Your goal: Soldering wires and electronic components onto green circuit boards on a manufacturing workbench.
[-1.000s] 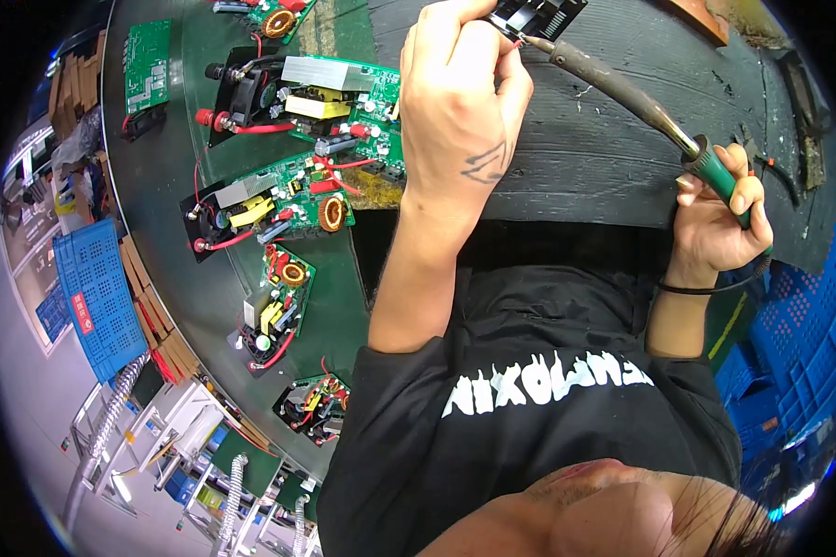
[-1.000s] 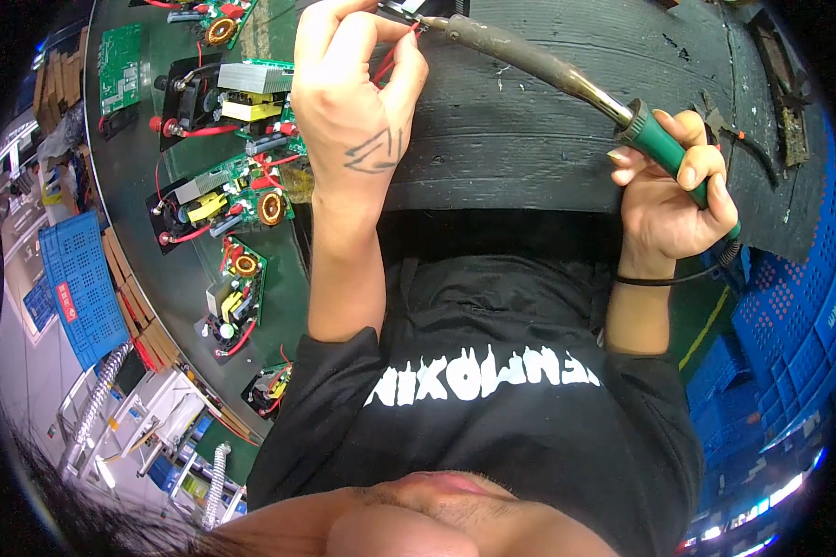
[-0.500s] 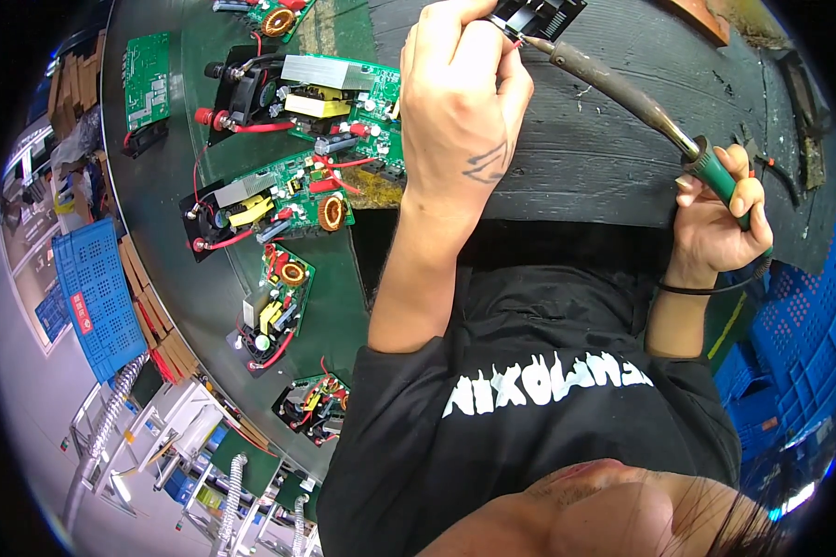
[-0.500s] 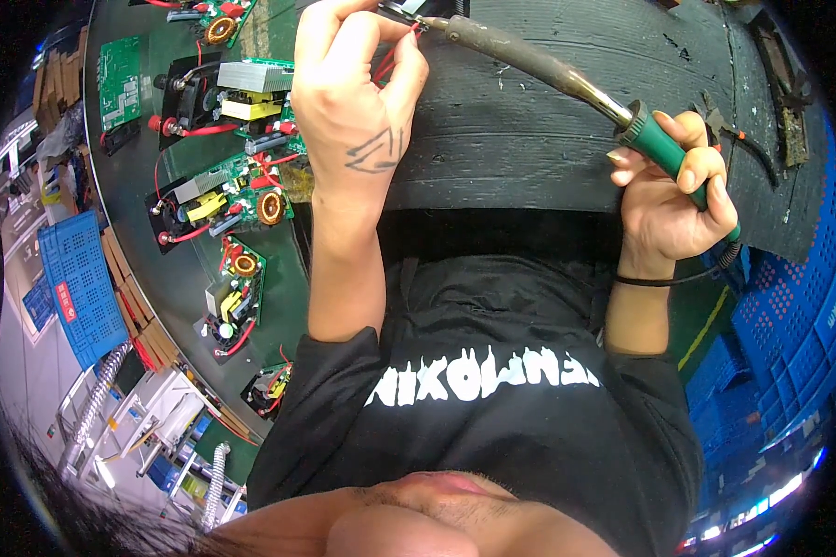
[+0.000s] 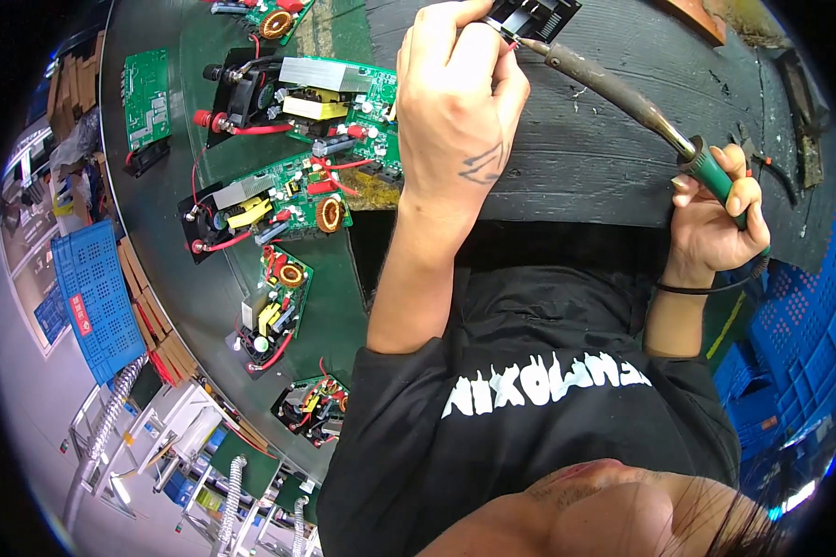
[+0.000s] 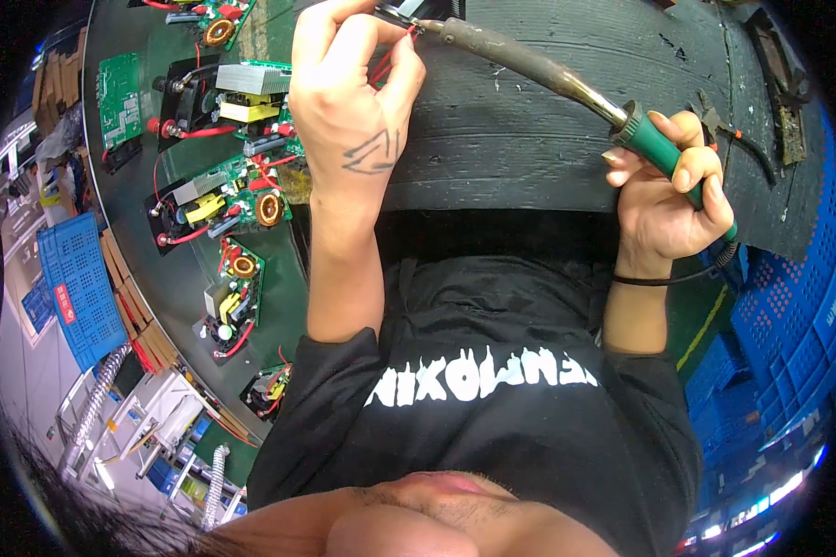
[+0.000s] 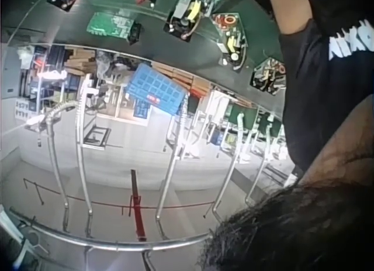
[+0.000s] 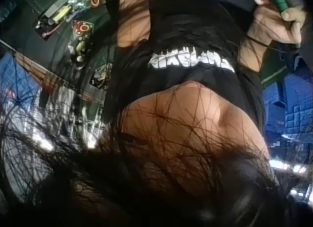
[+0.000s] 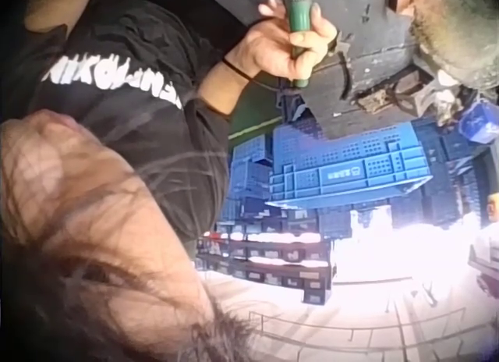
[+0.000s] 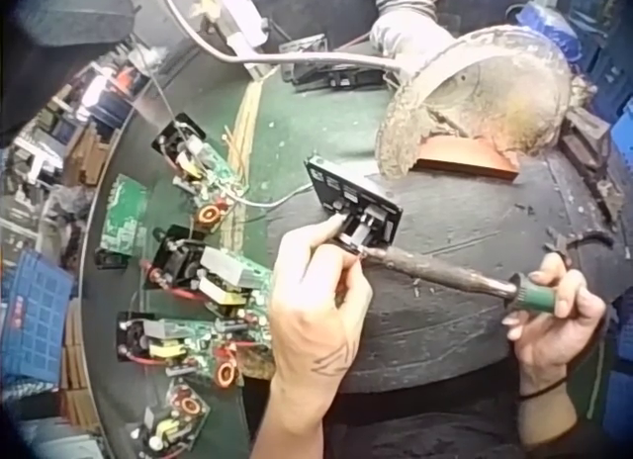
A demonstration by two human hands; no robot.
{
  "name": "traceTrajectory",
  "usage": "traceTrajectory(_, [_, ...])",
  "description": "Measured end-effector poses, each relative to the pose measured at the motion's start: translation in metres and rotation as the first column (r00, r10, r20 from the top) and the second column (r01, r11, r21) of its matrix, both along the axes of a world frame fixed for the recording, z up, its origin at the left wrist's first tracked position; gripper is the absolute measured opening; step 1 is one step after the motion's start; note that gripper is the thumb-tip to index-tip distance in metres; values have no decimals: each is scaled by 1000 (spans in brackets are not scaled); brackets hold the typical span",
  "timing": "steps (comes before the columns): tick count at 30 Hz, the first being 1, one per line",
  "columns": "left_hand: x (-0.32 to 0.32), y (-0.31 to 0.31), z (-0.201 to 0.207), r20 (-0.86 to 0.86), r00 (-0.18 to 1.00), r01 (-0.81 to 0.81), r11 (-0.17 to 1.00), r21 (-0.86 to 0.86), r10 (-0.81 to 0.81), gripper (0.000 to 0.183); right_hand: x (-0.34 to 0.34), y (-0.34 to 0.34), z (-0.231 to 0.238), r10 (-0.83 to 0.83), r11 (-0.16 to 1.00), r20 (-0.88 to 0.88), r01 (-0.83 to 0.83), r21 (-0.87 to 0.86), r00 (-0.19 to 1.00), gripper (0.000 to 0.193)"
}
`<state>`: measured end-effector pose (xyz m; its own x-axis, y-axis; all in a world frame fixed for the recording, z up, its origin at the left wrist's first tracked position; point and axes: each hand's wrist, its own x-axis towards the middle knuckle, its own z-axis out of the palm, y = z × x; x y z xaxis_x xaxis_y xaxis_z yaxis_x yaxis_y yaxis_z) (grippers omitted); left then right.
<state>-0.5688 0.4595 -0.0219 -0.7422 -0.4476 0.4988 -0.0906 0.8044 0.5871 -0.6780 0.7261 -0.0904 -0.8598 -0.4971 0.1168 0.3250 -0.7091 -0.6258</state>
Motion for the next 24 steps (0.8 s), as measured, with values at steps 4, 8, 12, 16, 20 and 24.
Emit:
traceTrajectory(4, [-1, 0, 0, -7, 1000, -5, 1000, -14, 5, 13, 0, 2, 1, -12, 1000, 62, 13, -28, 998, 37])
traceTrajectory(8, [-1, -1, 0, -11, 1000, 2, 1000, -30, -3, 13, 0, 3, 1, -13, 999, 87, 16, -34, 996, 36])
traceTrajectory(12, [-1, -1, 0, -16, 1000, 6, 1000, -29, -7, 13, 0, 4, 0, -22, 999, 93, 24, -26, 995, 36])
traceTrajectory(16, [-1, 0, 0, -2, 1000, 2, 1000, 26, -1, 13, -1, 5, -1, -11, 1000, 90, 13, -27, 996, 36])
traceTrajectory(20, [0, 0, 1, 6, 1000, -3, 1000, 28, 3, 13, -1, 4, 0, -23, 999, 100, 26, -32, 995, 36])
traceTrajectory(24, [0, 1, 0, 10, 1000, -14, 999, 35, 13, 13, 0, 3, 1, -26, 999, 109, 30, -37, 994, 36])
